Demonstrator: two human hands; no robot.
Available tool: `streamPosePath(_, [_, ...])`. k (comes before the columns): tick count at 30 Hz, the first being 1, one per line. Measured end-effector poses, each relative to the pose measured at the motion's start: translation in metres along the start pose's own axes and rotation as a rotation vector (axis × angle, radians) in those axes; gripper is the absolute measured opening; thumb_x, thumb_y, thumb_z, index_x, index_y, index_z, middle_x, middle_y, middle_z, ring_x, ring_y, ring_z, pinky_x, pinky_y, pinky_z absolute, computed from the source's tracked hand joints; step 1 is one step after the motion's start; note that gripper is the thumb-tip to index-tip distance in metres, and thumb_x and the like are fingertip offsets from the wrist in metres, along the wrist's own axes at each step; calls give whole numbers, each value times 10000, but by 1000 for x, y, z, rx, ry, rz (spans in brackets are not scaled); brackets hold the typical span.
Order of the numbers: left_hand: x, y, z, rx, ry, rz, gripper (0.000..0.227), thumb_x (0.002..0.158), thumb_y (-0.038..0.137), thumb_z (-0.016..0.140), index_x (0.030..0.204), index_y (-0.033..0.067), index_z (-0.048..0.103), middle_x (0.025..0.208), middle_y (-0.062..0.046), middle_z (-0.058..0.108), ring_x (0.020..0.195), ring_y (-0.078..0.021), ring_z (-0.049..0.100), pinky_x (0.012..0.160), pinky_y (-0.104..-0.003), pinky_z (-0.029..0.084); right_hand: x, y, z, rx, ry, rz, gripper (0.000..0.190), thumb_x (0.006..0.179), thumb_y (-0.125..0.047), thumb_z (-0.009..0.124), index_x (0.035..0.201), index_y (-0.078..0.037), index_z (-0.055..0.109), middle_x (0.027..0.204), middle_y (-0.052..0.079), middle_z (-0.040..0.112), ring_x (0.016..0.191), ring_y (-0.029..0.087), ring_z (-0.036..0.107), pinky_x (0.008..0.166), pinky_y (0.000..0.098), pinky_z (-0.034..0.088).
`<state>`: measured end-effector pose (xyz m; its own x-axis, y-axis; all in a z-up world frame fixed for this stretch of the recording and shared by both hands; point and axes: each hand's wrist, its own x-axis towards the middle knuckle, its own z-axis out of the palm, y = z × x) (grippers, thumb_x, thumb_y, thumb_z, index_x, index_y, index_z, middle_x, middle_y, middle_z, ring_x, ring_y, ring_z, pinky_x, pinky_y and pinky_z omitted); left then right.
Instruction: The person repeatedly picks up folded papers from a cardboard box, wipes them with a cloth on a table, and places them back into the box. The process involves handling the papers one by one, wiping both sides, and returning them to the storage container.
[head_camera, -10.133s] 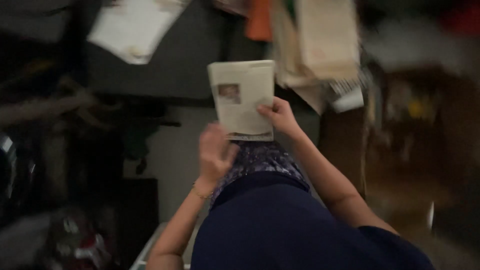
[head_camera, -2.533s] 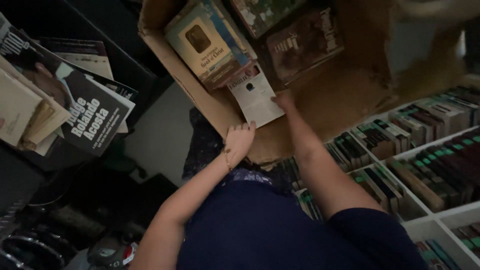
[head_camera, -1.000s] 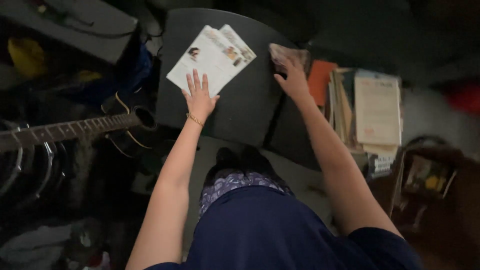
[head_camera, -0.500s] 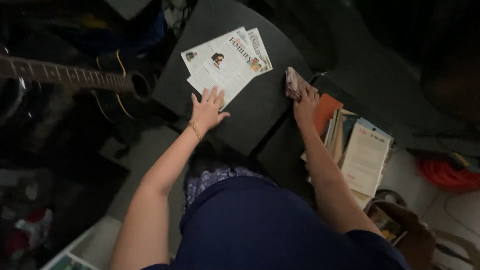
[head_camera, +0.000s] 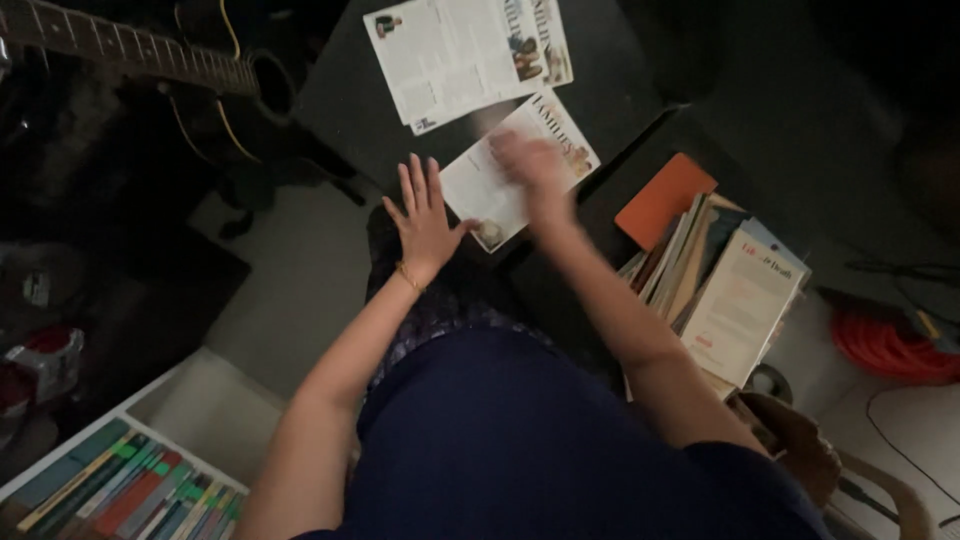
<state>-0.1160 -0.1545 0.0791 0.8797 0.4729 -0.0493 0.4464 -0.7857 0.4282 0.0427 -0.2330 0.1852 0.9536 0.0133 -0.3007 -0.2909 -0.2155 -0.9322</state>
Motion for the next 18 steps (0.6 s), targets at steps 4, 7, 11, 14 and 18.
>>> streamPosePath(4, [12, -12, 16, -73, -136, -332, 1260, 804, 597, 747, 1674, 134, -38, 1737, -70, -123, 1604, -276, -81, 1102, -749, 324, -6, 111, 22, -787, -603, -1172, 341, 824, -314, 698, 1165, -337, 681, 1251, -93, 538, 1183, 235, 501, 983, 448, 429])
streamPosePath(7, [16, -4, -9, -258, -153, -343, 1377, 720, 548, 866, 1672, 142, -43, 1729, -113, -121, 1601, -316, -71, 1076, -802, 298, 34, 102, 4, -1049, -660, -1086, 474, 889, -233, 595, 1357, -251, 670, 1622, 31, 410, 1496, 380, 330, 1149, 609, 295])
streamPosePath(11, [7, -21, 34, -156, -65, -232, 1572, 599, 862, 871, 1672, 145, -27, 1695, -217, -170, 1586, -444, -42, 1015, -856, 280, 128, 47, -57, -548, -312, -997, 355, 990, -43, 441, 1289, -58, 632, 1258, 82, 675, 990, 240, 648, 919, 406, 524])
streamPosePath(14, [10, -23, 39, -171, -42, -211, 1568, 604, 832, 891, 1671, 110, -3, 1703, -211, -144, 1581, -443, -60, 1022, -839, 301, 244, 133, -121, -849, 209, -685, 540, 948, 35, 610, 1472, -86, 559, 1537, 252, 443, 1367, 436, 533, 1073, 446, 505])
streamPosePath(18, [9, -21, 35, -135, -99, -221, 1621, 575, 951, 802, 1670, 126, -62, 1687, -207, -217, 1564, -449, -131, 1049, -829, 264, 63, 91, -9, -750, -318, -432, 385, 1039, -229, 414, 1363, -95, 573, 1351, 171, 501, 1198, 304, 504, 1001, 492, 443])
